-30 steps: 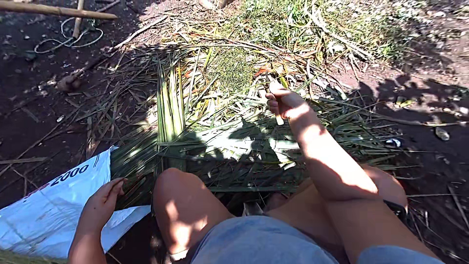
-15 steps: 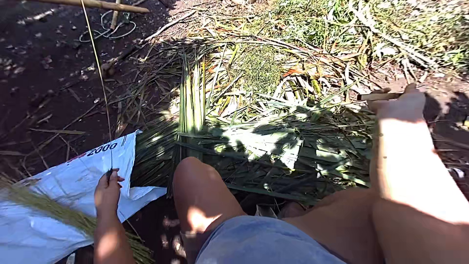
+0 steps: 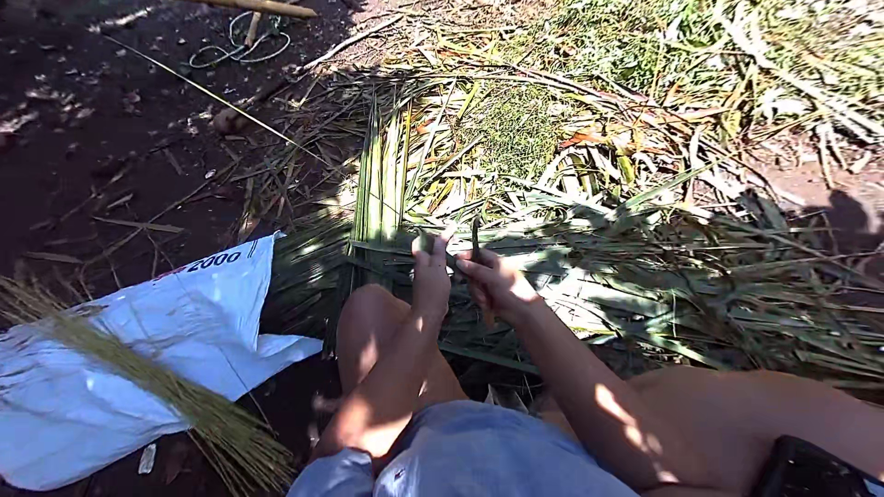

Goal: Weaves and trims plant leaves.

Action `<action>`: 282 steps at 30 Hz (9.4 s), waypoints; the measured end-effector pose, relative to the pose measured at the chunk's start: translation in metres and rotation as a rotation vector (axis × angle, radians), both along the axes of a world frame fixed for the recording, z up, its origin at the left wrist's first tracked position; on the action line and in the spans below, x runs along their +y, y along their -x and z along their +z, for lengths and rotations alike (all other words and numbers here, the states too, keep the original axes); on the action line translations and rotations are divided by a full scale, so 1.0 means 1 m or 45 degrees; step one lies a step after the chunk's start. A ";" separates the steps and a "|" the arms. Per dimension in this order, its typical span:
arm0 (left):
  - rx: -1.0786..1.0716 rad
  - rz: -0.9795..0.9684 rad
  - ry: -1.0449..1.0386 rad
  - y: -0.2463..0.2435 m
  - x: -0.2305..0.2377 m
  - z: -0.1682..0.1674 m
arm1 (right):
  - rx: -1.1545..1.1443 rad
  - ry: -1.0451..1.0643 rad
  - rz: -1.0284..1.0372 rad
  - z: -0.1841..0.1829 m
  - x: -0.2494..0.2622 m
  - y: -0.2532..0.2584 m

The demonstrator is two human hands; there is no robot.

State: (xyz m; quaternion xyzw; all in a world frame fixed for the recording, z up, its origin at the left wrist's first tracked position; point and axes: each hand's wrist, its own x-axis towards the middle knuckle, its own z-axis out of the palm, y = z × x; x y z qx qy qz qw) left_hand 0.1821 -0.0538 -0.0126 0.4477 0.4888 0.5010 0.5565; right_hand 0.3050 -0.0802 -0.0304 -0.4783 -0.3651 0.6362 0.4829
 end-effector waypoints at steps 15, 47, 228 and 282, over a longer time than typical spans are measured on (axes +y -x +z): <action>0.124 0.042 -0.244 0.057 0.008 -0.003 | -0.986 0.101 -0.334 -0.013 0.004 -0.042; 0.357 -0.070 -0.998 0.088 -0.018 0.009 | -1.393 0.439 0.143 -0.065 0.026 -0.078; 0.572 -0.472 0.214 0.181 0.034 0.004 | -0.302 0.086 -0.906 0.035 0.060 -0.219; 1.627 -0.185 -0.483 0.093 -0.004 0.023 | -0.673 -0.050 -0.279 0.029 0.043 -0.076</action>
